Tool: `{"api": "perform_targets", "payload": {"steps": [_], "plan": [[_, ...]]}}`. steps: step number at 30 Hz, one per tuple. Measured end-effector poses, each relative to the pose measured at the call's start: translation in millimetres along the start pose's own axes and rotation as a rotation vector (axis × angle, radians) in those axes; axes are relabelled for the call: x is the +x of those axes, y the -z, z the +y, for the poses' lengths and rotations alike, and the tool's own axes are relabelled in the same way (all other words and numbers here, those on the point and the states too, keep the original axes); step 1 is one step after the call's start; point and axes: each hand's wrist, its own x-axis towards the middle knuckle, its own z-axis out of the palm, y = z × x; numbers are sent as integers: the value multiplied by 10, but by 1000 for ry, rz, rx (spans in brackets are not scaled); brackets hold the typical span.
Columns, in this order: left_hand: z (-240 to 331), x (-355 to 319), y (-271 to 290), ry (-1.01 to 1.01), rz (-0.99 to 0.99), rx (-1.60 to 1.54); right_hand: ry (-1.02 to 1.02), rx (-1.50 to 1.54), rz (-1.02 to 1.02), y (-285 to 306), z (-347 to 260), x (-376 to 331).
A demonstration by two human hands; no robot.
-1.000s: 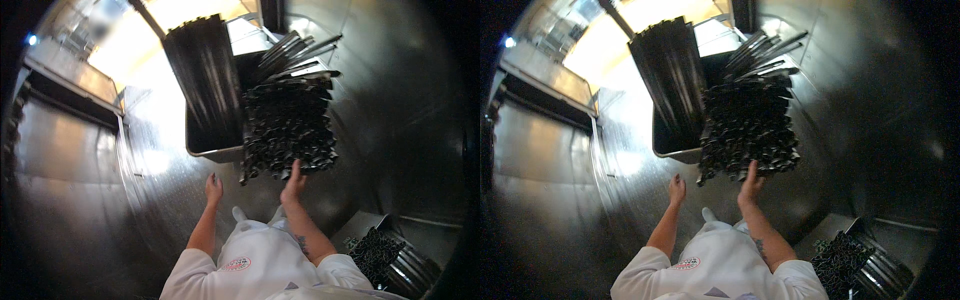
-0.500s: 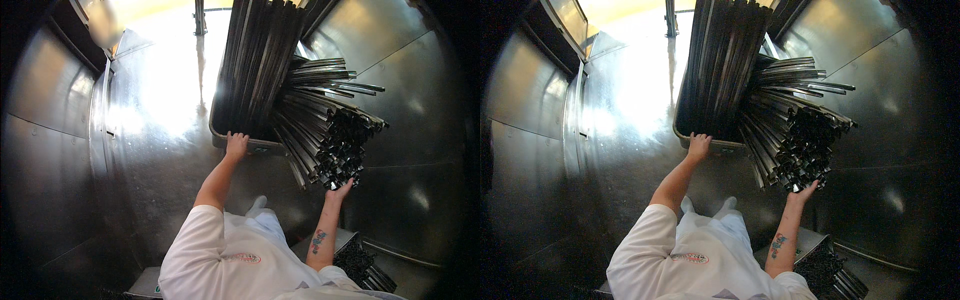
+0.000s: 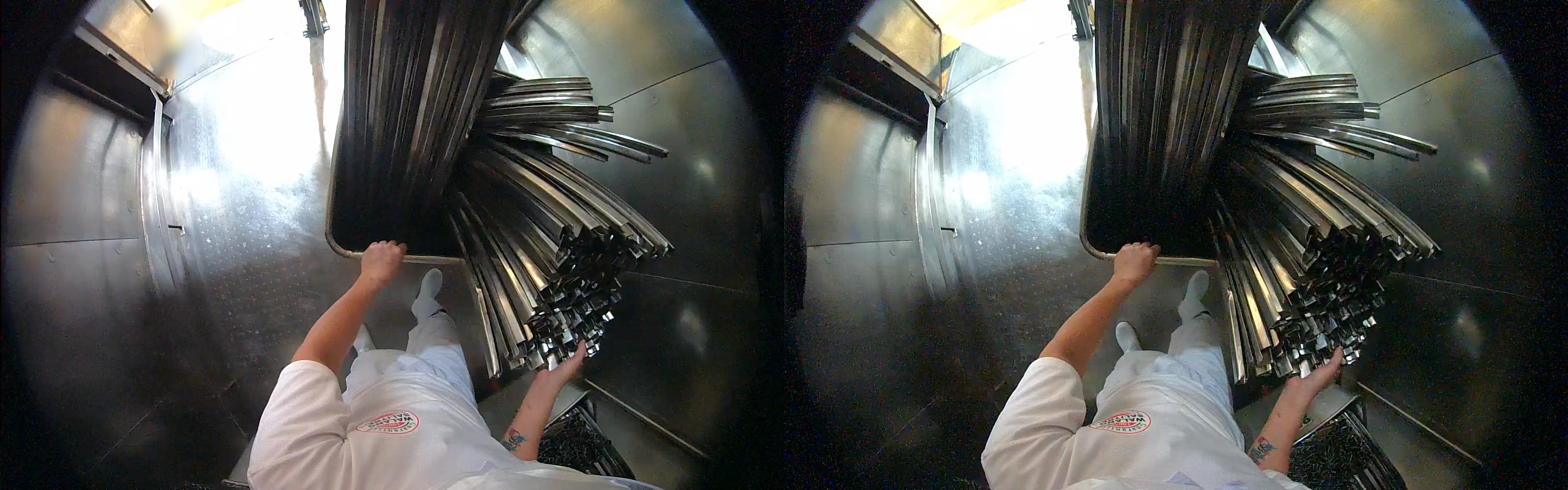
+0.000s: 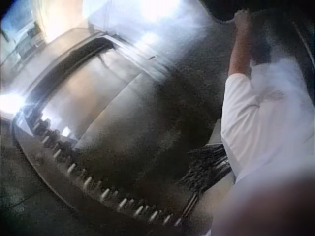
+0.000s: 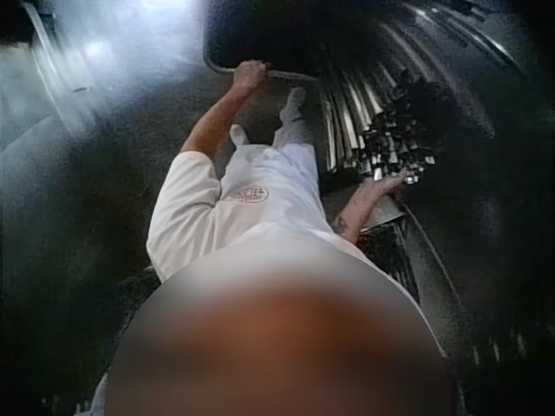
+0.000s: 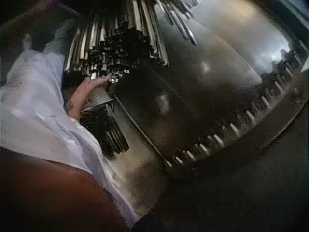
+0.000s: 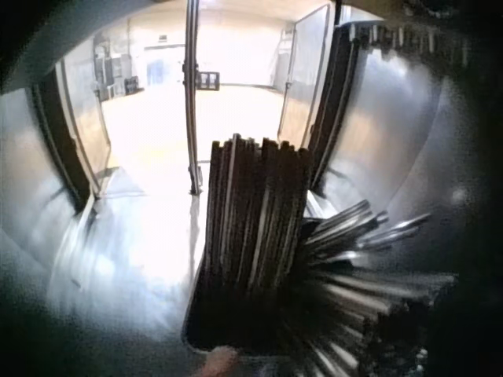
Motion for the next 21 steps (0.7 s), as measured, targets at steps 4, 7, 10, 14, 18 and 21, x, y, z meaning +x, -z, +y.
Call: {"api": "perform_targets", "payload": {"steps": [4,7,10,14,18,21], "plan": [[-4,55,-11,22,-17,24,23,41,-43,6,22,-31],[1,97,-31,51,-26,4,10,-8,-3,-69,-37,-36],[18,147,-86,73,9,-56,8,32,-11,-61,-37,55],[65,140,-121,173,-76,-68,67,-61,55,21,-10,303],[109,74,-72,91,-18,-9,18,-32,107,-96,-67,77],[94,25,-13,46,-63,-26,17,63,-27,42,34,122]]}}
